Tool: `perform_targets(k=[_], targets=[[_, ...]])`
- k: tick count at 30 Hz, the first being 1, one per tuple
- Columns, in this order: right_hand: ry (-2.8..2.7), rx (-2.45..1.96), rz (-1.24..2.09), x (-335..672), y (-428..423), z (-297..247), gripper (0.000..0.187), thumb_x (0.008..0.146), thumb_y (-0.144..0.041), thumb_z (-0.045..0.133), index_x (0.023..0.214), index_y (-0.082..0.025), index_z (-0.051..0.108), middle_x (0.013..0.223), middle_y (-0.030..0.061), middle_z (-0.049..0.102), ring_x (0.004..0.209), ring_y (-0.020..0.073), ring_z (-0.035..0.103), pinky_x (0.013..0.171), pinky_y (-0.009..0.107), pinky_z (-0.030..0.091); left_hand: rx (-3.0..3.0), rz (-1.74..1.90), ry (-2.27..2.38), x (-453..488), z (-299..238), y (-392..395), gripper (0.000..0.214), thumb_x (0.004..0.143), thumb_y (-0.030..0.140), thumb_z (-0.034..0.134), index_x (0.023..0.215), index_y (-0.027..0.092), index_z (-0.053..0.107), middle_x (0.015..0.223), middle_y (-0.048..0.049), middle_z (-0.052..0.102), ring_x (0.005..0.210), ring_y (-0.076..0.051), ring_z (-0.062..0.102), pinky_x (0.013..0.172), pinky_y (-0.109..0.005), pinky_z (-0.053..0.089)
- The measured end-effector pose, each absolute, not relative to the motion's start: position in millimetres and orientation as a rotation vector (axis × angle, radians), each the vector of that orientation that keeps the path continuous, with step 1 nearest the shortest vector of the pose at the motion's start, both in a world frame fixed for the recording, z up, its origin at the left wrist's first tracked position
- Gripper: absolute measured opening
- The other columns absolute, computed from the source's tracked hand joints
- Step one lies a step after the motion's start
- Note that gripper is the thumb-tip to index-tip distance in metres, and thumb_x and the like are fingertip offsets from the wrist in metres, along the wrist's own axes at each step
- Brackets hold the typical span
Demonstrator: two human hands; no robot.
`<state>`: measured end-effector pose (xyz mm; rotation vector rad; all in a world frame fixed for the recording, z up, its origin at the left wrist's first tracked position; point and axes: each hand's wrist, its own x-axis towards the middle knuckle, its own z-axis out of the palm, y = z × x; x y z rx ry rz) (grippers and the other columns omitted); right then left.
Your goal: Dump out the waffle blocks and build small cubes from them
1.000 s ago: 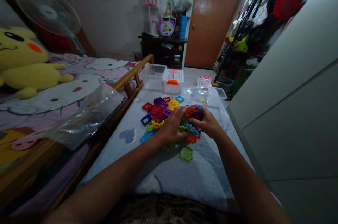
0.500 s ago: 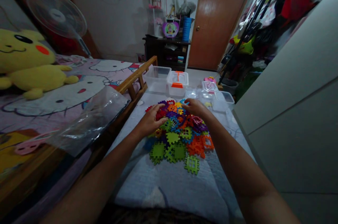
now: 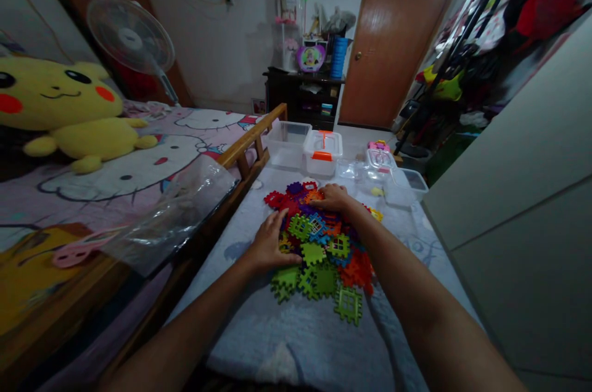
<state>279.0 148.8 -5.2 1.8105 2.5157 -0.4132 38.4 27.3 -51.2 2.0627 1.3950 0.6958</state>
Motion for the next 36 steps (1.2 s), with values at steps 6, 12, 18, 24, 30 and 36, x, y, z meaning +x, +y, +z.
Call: perform_targets(k=[6,12,18,24,30,36], targets=[[2.576,1.817,-0.982,285.4,131.1,7.3,0.051,0.086,-0.065,0.055,0.092,-0.017,0.071,0.093,0.0076,0.074,0.087,0.0242,0.066,0.08,0.033,0.049,2.056,0.877,1.337,59.8,-54.1,29.6,0.113,0.057,0.053,0.085,0.15,0.02,0.03,0.151,-0.0185,0.03,0.144,-0.04,0.029,0.117,-0.056,0.028],[2.608,1.851,-1.539,293.5,113.7,10.0,0.037,0.076,-0.049,0.071,0.092,-0.017,0.066,0.089,0.0029,0.07,0.083,0.0206,0.063,0.079,0.033,0.051,2.059,0.977,1.214,83.1,-37.6,37.4,0.096,0.064,0.03,0.08,0.148,0.021,0.034,0.152,-0.0166,0.028,0.145,-0.036,0.029,0.12,-0.054,0.026],[2.579,1.788,-2.284,309.8,98.8,10.5,0.046,0.065,-0.04,0.073,0.105,-0.022,0.058,0.097,0.0003,0.068,0.086,0.0186,0.064,0.081,0.032,0.053,2.015,0.999,0.93,110.7,-2.5,55.4,0.081,0.067,0.021,0.074,0.142,0.021,0.042,0.142,-0.0133,0.049,0.133,-0.03,0.048,0.114,-0.047,0.038],[2.534,2.006,-2.383,359.3,77.6,11.0,0.036,0.067,-0.033,0.065,0.101,-0.023,0.058,0.091,0.0003,0.068,0.08,0.0184,0.064,0.079,0.035,0.052,1.998,0.694,0.656,117.3,18.2,83.3,0.073,0.069,0.009,0.052,0.14,0.025,0.046,0.141,-0.0083,0.055,0.131,-0.024,0.052,0.11,-0.045,0.043],[2.595,2.59,-1.728,402.4,53.3,-2.4,0.029,0.069,-0.034,0.056,0.093,-0.021,0.063,0.098,0.006,0.071,0.098,0.0254,0.064,0.094,0.042,0.048,2.124,0.76,1.11,100.1,5.9,134.8,0.044,0.08,0.023,0.05,0.122,0.017,0.06,0.13,-0.011,0.061,0.123,-0.026,0.056,0.109,-0.044,0.042],[2.429,2.891,-1.126,413.6,42.2,-29.7,0.053,0.081,-0.054,0.049,0.112,-0.015,0.065,0.118,0.0141,0.068,0.112,0.0292,0.061,0.1,0.044,0.044,2.07,0.53,1.7,74.9,-30.0,168.8,0.056,0.086,0.053,0.053,0.127,0.016,0.059,0.137,-0.0165,0.058,0.131,-0.034,0.047,0.111,-0.05,0.033]])
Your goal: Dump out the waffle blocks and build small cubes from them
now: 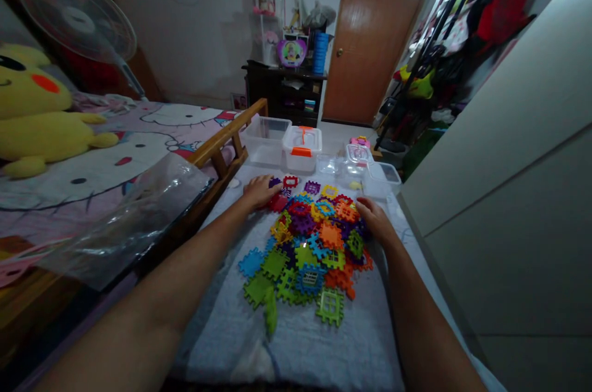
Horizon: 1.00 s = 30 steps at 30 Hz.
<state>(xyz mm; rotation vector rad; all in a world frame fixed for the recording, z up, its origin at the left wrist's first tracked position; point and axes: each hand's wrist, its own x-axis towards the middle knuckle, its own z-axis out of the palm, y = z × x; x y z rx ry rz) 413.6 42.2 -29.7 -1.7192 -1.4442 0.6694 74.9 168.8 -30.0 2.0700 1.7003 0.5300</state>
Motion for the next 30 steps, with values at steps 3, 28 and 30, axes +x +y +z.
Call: perform_targets(k=[3,28,30], targets=[[-1.51,-1.737,0.659,402.5,41.8,-40.4,0.054,0.084,-0.057,0.048,0.112,-0.014,0.066,0.115,0.0145,0.069,0.108,0.0284,0.062,0.098,0.044,0.045,2.055,0.449,1.627,73.9,-40.8,164.7,0.058,0.087,0.057,0.049,0.128,0.018,0.06,0.134,-0.0135,0.062,0.126,-0.033,0.053,0.108,-0.046,0.038],[-1.845,-1.713,0.581,338.2,142.0,-1.2,0.036,0.09,-0.036,0.049,0.112,-0.016,0.069,0.127,0.013,0.065,0.123,0.0264,0.056,0.106,0.039,0.04,2.424,0.479,1.048,13.2,-12.1,-16.1,0.113,0.066,0.074,0.072,0.156,0.031,0.02,0.164,-0.0136,0.013,0.149,-0.043,0.013,0.117,-0.063,0.022],[-1.902,-1.767,0.605,334.5,152.3,-8.0,0.038,0.088,-0.044,0.055,0.11,-0.016,0.071,0.125,0.0144,0.067,0.125,0.0292,0.055,0.106,0.04,0.04,2.469,0.388,1.059,6.1,-24.7,-40.8,0.13,0.055,0.078,0.076,0.158,0.033,0.011,0.165,-0.0147,0.006,0.148,-0.048,0.009,0.114,-0.069,0.022]])
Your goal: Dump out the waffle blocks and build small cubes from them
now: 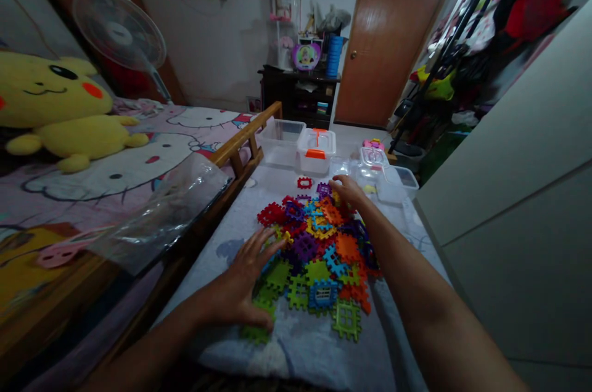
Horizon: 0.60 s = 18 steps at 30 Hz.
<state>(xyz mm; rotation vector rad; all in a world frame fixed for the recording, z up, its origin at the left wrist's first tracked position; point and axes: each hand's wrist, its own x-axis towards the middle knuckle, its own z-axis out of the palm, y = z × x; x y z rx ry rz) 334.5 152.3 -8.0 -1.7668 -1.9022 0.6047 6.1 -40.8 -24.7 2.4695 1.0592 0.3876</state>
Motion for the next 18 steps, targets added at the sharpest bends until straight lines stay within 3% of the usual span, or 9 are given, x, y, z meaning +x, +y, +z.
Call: perform_targets(k=[4,10,13,18], targets=[[-2.035,-1.716,0.772,321.7,154.3,-17.1,0.039,0.083,-0.051,0.063,0.107,-0.021,0.073,0.114,0.009,0.073,0.114,0.028,0.061,0.099,0.037,0.045,2.529,0.336,1.092,5.6,-43.2,-68.6,0.134,0.054,0.08,0.075,0.158,0.034,0.003,0.165,-0.0158,-0.001,0.147,-0.053,0.003,0.11,-0.076,0.021],[-2.212,-1.516,1.043,315.4,137.2,-9.4,0.028,0.087,-0.034,0.057,0.102,-0.018,0.074,0.103,0.0046,0.075,0.092,0.0202,0.067,0.085,0.029,0.05,2.503,0.502,1.156,17.4,-47.4,-48.2,0.118,0.072,0.066,0.073,0.159,0.032,0.0,0.165,-0.0142,0.002,0.149,-0.044,0.011,0.115,-0.064,0.026],[-2.226,-1.347,1.144,317.4,134.6,-1.7,0.026,0.086,-0.032,0.056,0.098,-0.016,0.073,0.097,0.004,0.074,0.088,0.0181,0.066,0.084,0.029,0.05,2.508,0.578,1.159,20.1,-51.7,-34.0,0.117,0.072,0.068,0.071,0.158,0.031,0.002,0.165,-0.0156,0.005,0.149,-0.042,0.013,0.116,-0.064,0.024],[-2.131,-1.449,0.963,302.2,158.1,0.1,0.024,0.088,-0.032,0.054,0.091,-0.015,0.071,0.093,0.0057,0.073,0.086,0.0188,0.065,0.084,0.031,0.049,2.527,0.698,1.128,22.3,-53.8,-22.1,0.116,0.067,0.079,0.067,0.157,0.032,0.01,0.162,-0.0161,0.013,0.147,-0.043,0.016,0.117,-0.066,0.018]])
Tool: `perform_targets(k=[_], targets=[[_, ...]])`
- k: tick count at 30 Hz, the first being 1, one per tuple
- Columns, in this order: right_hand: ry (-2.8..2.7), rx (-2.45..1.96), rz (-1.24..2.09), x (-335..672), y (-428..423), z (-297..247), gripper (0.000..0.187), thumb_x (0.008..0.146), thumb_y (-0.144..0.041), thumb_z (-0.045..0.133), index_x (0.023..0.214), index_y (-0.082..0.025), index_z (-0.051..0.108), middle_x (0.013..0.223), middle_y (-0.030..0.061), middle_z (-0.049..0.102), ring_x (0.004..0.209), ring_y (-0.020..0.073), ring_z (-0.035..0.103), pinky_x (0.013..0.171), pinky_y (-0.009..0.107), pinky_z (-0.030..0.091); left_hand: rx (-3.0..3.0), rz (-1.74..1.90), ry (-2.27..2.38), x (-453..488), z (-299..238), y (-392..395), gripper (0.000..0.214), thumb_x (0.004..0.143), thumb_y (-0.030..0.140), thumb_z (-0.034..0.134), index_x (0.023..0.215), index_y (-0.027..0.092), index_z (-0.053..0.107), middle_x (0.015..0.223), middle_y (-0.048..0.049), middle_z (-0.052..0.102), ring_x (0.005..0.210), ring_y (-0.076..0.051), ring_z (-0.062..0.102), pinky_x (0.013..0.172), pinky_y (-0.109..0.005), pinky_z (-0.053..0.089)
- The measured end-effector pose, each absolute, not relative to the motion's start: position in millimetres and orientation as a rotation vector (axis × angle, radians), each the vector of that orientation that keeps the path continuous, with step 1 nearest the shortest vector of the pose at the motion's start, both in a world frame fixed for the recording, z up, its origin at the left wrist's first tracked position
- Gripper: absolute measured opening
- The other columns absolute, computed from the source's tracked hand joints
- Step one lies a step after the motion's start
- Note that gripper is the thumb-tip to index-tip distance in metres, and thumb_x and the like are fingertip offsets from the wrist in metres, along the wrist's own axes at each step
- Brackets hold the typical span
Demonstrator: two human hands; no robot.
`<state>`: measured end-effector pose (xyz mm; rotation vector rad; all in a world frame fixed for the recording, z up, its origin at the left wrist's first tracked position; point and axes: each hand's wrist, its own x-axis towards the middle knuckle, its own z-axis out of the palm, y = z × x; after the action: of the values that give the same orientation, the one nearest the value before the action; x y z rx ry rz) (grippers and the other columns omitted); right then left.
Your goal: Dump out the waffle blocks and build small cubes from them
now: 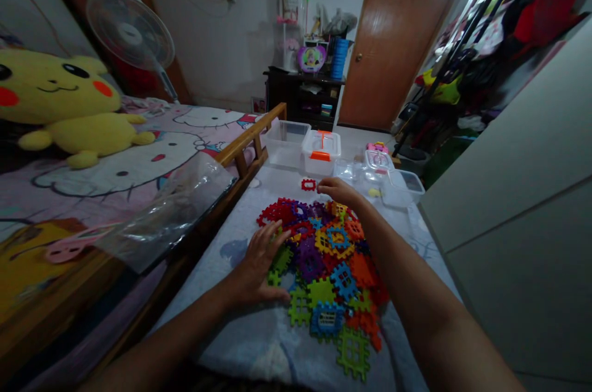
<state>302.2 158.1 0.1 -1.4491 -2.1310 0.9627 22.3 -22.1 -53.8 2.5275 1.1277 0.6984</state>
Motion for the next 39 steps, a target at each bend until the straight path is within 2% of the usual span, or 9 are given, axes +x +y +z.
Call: perform_targets(k=[6,9,13,16,18,23,28,34,39], targets=[[-2.075,-1.558,0.862,264.4,196.7,-19.3,0.032,0.08,-0.026,0.069,0.111,-0.018,0.067,0.107,0.0093,0.072,0.1,0.0239,0.064,0.091,0.034,0.048,2.259,0.836,1.378,35.1,-39.4,28.8,0.067,0.095,0.058,0.043,0.15,0.02,0.034,0.157,-0.0169,0.028,0.147,-0.033,0.024,0.119,-0.056,0.022],[-2.107,-1.557,0.9,255.2,199.5,-24.6,0.035,0.077,-0.022,0.071,0.111,-0.018,0.067,0.099,0.0073,0.074,0.09,0.021,0.066,0.083,0.03,0.05,2.116,0.835,1.422,43.7,-32.4,64.3,0.061,0.092,0.046,0.048,0.143,0.012,0.042,0.145,-0.0188,0.046,0.138,-0.031,0.039,0.117,-0.054,0.028],[-2.193,-1.472,1.009,256.4,183.9,-20.8,0.025,0.077,-0.019,0.069,0.101,-0.017,0.071,0.079,0.0012,0.072,0.071,0.0141,0.062,0.07,0.024,0.049,1.917,0.796,1.286,53.8,-26.9,87.0,0.055,0.085,0.027,0.052,0.137,0.013,0.047,0.12,-0.0123,0.065,0.109,-0.025,0.063,0.098,-0.045,0.05],[-2.261,-1.385,1.11,261.6,163.7,-13.1,0.012,0.073,-0.012,0.066,0.083,-0.016,0.072,0.067,-0.0027,0.067,0.062,0.0115,0.058,0.065,0.023,0.047,1.97,0.842,1.207,59.2,-24.0,85.8,0.044,0.081,0.018,0.051,0.124,0.017,0.058,0.111,-0.0077,0.068,0.102,-0.022,0.065,0.094,-0.04,0.053],[-2.27,-1.348,1.156,267.3,147.9,-6.5,0.013,0.072,-0.008,0.063,0.08,-0.016,0.07,0.064,-0.0045,0.065,0.06,0.0104,0.056,0.063,0.022,0.046,2.075,0.892,1.215,61.7,-19.3,80.3,0.037,0.079,0.015,0.051,0.114,0.018,0.063,0.112,-0.0076,0.067,0.105,-0.022,0.063,0.096,-0.039,0.051],[-2.092,-1.059,1.318,296.1,102.0,16.9,0.009,0.078,-0.014,0.061,0.084,-0.017,0.067,0.071,-0.0026,0.065,0.065,0.0117,0.059,0.063,0.025,0.049,2.303,0.999,1.216,69.3,5.6,53.3,0.031,0.086,0.017,0.051,0.115,0.018,0.062,0.107,-0.0075,0.065,0.104,-0.023,0.06,0.096,-0.041,0.049],[-2.068,-0.931,1.29,330.9,56.9,39.5,0.013,0.081,-0.024,0.064,0.091,-0.019,0.069,0.089,0.0012,0.07,0.084,0.0156,0.064,0.081,0.031,0.052,2.531,0.913,1.023,86.6,18.7,19.2,0.037,0.091,0.013,0.043,0.123,0.02,0.06,0.119,-0.0091,0.063,0.113,-0.023,0.057,0.099,-0.041,0.048],[-1.769,-1.219,1.043,384.9,17.8,35.1,0.02,0.081,-0.033,0.062,0.096,-0.021,0.068,0.095,0.0037,0.072,0.087,0.0176,0.065,0.084,0.035,0.052,2.592,0.775,0.859,90.1,6.2,-0.8,0.034,0.096,0.024,0.044,0.126,0.021,0.06,0.125,-0.0098,0.064,0.118,-0.025,0.057,0.104,-0.045,0.046],[-1.374,-1.537,0.691,433.6,-5.1,0.7,0.023,0.077,-0.038,0.061,0.09,-0.02,0.065,0.091,0.0068,0.071,0.087,0.0224,0.067,0.084,0.04,0.052,2.484,0.806,1.091,72.8,-12.1,1.9,0.036,0.098,0.037,0.041,0.121,0.021,0.064,0.125,-0.0091,0.066,0.122,-0.027,0.056,0.11,-0.047,0.041]])
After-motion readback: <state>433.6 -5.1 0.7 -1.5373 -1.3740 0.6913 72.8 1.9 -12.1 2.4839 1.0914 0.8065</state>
